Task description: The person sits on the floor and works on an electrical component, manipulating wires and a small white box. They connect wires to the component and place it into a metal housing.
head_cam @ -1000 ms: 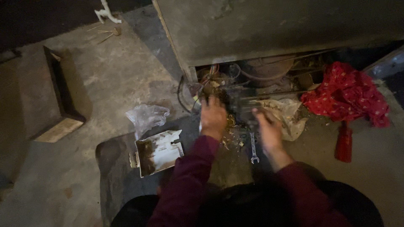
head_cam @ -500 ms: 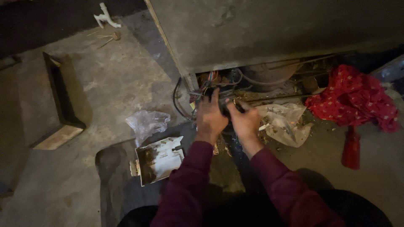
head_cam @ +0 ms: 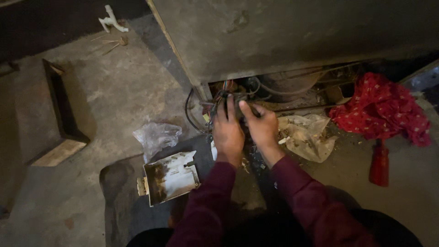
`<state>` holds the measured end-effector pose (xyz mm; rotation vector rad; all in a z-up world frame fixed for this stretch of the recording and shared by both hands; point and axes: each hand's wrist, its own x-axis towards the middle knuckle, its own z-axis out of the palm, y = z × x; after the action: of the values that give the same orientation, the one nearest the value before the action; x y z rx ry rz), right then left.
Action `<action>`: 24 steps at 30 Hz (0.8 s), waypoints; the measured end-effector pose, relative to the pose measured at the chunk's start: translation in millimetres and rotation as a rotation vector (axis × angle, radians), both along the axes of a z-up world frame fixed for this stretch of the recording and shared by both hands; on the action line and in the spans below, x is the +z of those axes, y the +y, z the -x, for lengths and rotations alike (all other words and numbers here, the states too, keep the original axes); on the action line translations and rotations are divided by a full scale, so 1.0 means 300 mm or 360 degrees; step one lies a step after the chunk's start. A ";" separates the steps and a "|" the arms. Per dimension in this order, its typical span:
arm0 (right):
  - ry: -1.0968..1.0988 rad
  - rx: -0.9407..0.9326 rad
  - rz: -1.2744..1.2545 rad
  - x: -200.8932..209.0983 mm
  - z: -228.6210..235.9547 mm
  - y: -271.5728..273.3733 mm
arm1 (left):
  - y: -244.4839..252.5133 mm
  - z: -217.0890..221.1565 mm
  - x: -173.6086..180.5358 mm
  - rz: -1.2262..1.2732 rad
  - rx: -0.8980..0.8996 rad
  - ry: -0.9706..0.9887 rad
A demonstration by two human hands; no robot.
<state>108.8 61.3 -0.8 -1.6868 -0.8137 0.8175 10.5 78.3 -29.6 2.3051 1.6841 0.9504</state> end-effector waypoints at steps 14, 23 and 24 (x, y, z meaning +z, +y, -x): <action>-0.0145 0.0440 -0.0019 -0.069 -0.083 -0.041 | -0.025 -0.004 -0.048 -0.0312 0.0160 -0.0169; -0.0184 0.0517 -0.0048 -0.020 -0.090 -0.028 | 0.006 -0.030 -0.099 -0.0404 0.0230 -0.0204; -0.0143 0.0490 0.0014 -0.018 -0.086 -0.028 | 0.012 -0.032 -0.102 -0.0387 0.0236 -0.0221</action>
<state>134.8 52.7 -6.2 -1.6375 -1.1523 0.9590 20.2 81.8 -60.1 2.2152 1.7885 1.3818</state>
